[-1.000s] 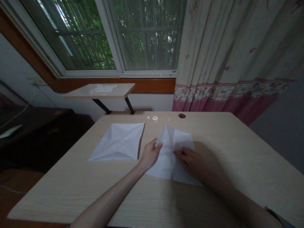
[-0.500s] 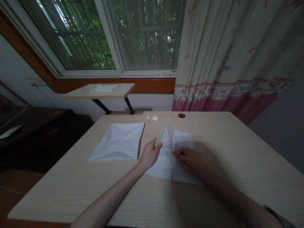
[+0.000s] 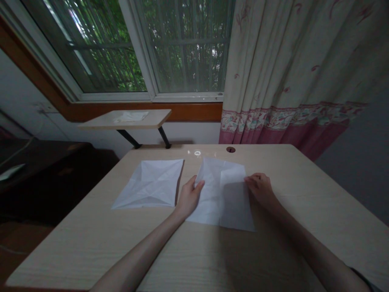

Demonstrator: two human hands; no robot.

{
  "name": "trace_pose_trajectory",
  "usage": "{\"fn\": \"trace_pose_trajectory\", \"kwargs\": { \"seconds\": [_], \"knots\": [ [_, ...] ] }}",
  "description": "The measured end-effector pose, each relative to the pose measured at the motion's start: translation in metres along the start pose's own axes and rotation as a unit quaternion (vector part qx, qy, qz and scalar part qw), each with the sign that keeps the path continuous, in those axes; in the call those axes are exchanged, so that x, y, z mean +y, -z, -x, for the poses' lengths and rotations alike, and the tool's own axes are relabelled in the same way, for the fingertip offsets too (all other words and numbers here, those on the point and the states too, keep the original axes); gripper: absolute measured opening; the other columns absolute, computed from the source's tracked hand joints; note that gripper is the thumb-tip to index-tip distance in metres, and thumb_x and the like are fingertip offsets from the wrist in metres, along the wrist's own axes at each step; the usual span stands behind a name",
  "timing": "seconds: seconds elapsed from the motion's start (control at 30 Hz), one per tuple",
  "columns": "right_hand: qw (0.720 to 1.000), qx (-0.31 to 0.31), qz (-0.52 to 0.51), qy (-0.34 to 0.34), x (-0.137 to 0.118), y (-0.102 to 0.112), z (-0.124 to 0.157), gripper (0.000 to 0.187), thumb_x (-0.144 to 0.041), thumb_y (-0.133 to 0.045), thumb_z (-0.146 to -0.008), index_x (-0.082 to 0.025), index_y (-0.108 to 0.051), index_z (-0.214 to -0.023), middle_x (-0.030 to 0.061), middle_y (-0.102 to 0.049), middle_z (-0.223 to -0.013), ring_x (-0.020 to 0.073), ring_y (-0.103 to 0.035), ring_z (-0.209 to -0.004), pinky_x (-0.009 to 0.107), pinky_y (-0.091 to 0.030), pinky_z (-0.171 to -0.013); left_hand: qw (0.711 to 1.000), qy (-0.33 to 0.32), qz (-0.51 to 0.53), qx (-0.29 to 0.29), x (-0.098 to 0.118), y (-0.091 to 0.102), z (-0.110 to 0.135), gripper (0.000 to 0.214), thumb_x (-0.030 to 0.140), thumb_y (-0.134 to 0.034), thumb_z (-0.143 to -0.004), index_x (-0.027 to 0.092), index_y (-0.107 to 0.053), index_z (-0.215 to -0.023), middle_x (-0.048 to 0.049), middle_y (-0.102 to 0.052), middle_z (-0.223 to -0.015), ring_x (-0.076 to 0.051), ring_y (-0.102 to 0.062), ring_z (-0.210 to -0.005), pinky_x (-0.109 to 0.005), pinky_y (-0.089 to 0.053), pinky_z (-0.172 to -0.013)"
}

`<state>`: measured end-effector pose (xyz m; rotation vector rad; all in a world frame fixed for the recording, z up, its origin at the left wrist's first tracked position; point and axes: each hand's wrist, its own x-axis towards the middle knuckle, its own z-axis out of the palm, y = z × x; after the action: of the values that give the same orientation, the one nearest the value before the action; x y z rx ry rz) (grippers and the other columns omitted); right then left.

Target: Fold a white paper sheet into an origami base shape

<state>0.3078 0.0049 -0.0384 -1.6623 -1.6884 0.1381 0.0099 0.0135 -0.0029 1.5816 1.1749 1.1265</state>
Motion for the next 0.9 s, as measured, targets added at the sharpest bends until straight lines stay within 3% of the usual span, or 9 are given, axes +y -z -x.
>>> {"fn": "trace_pose_trajectory", "kwargs": {
  "seconds": [0.07, 0.17, 0.27, 0.37, 0.47, 0.63, 0.73, 0.9],
  "knots": [
    [0.998, -0.015, -0.057, -0.004, 0.003, -0.002, -0.004, 0.042, -0.056, -0.052, -0.088, -0.021, -0.070, -0.072, 0.0136, -0.065, -0.090, 0.0301, -0.059, -0.092, 0.048, -0.046, -0.088, 1.000, -0.002, 0.009, 0.024, -0.004, 0.000, -0.002, 0.031, 0.042, -0.058, -0.089, 0.015, -0.068, -0.099, -0.0068, -0.073, -0.092, -0.024, -0.066, -0.087, -0.030, -0.049, -0.076],
    [0.984, -0.045, -0.172, -0.018, -0.004, 0.003, -0.005, 0.035, -0.058, -0.066, -0.076, -0.023, -0.069, -0.072, 0.0099, -0.066, -0.091, 0.0281, -0.060, -0.090, 0.042, -0.048, -0.081, 0.998, -0.001, 0.037, 0.042, -0.008, 0.001, -0.005, 0.033, 0.044, -0.060, -0.088, 0.016, -0.069, -0.103, -0.0072, -0.074, -0.096, -0.024, -0.067, -0.088, -0.031, -0.050, -0.078],
    [0.946, -0.121, -0.294, -0.067, -0.018, 0.013, -0.003, 0.026, -0.049, -0.070, -0.077, -0.023, -0.069, -0.080, 0.0045, -0.068, -0.082, 0.0230, -0.062, -0.077, 0.035, -0.048, -0.070, 0.997, 0.003, 0.054, 0.048, -0.007, 0.002, -0.006, 0.033, 0.043, -0.063, -0.086, 0.016, -0.070, -0.103, -0.0071, -0.074, -0.098, -0.025, -0.067, -0.091, -0.031, -0.051, -0.079],
    [0.905, -0.150, -0.382, -0.116, -0.026, 0.019, -0.001, 0.026, -0.046, -0.073, -0.076, -0.023, -0.070, -0.088, 0.0031, -0.071, -0.084, 0.0212, -0.063, -0.075, 0.032, -0.047, -0.067, 0.997, 0.002, 0.065, 0.050, -0.003, 0.003, -0.006, 0.031, 0.039, -0.067, -0.082, 0.016, -0.070, -0.102, -0.0071, -0.074, -0.098, -0.025, -0.067, -0.092, -0.031, -0.050, -0.080],
    [0.876, -0.156, -0.422, -0.172, -0.028, 0.020, -0.001, 0.030, -0.046, -0.077, -0.072, -0.022, -0.072, -0.090, 0.0031, -0.072, -0.084, 0.0202, -0.063, -0.072, 0.031, -0.047, -0.063, 0.992, 0.008, 0.110, 0.055, 0.002, 0.004, -0.007, 0.032, 0.034, -0.071, -0.074, 0.016, -0.070, -0.101, -0.0060, -0.074, -0.097, -0.024, -0.067, -0.091, -0.031, -0.050, -0.079],
    [0.848, -0.120, -0.451, -0.249, -0.028, 0.022, -0.005, 0.030, -0.043, -0.085, -0.058, -0.020, -0.072, -0.073, 0.0029, -0.069, -0.071, 0.0190, -0.060, -0.062, 0.030, -0.045, -0.056, 0.981, 0.053, 0.179, 0.055, 0.009, 0.006, -0.008, 0.022, 0.026, -0.070, -0.064, 0.016, -0.073, -0.083, -0.0045, -0.074, -0.083, -0.024, -0.067, -0.083, -0.030, -0.050, -0.075],
    [0.844, -0.117, -0.459, -0.251, -0.027, 0.025, -0.006, 0.024, -0.040, -0.081, -0.060, -0.021, -0.074, -0.074, 0.0036, -0.070, -0.071, 0.0199, -0.060, -0.063, 0.030, -0.045, -0.056, 0.978, 0.051, 0.197, 0.040, 0.013, 0.006, -0.007, 0.015, 0.022, -0.068, -0.061, 0.016, -0.073, -0.073, -0.0066, -0.075, -0.086, -0.025, -0.067, -0.087, -0.031, -0.050, -0.079],
    [0.836, -0.123, -0.480, -0.237, -0.026, 0.026, -0.006, 0.019, -0.035, -0.074, -0.063, -0.021, -0.075, -0.075, 0.0031, -0.067, -0.069, 0.0184, -0.058, -0.063, 0.030, -0.043, -0.058, 0.955, 0.050, 0.291, 0.018, 0.018, 0.003, -0.005, 0.014, 0.024, -0.065, -0.066, 0.016, -0.073, -0.073, -0.0085, -0.074, -0.090, -0.025, -0.068, -0.087, -0.032, -0.050, -0.079]
  ]
}}
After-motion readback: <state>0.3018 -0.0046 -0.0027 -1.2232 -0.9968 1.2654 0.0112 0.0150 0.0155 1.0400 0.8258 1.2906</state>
